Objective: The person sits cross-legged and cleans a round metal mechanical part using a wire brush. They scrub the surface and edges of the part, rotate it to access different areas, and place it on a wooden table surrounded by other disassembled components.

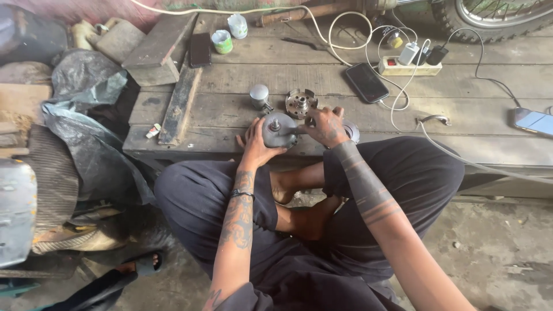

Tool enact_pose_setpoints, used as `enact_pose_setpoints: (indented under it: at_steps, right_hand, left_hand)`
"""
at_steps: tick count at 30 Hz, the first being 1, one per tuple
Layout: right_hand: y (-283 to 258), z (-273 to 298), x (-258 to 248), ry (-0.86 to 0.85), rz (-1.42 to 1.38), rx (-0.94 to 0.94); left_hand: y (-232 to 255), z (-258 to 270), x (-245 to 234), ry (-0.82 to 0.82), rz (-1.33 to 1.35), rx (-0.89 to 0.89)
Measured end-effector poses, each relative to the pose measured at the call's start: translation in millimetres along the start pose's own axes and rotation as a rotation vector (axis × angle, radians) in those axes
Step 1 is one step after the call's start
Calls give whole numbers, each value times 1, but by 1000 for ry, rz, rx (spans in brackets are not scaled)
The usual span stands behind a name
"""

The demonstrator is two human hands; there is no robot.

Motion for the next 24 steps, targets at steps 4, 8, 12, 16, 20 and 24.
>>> enact_pose_setpoints:
  at_steps: [4,8,12,16,20,24]
  right_hand:
    - [11,-2,-2,-22,-14,27]
    - [25,-9,0,-7,51,37]
    - [27,-5,19,-75,-56,-2]
    - [47,-9,7,12,-16,22]
    - [13,4,0,84,-89,-145]
    - [-1,-2,16,63,-98,-256]
  left_hand:
    - [6,5,-6,5,-56,38]
    - [25,9,-19,56,-108,156]
    - [3,5,-12,237,-147,403]
    - [-4,11,-15,185,-83,362]
    - [-5,15,-17,118,-20,355]
    - [-7,12,-20,123,35,398]
Point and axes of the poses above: each hand's wrist, its own z-axis away from the middle knuckle, its own x-axis out of the palm, y = z × x, the point moved 10 cm from there along -z, towards the middle knuckle, and after that the axes turned 15 degrees about x, right-handed, at the moved point
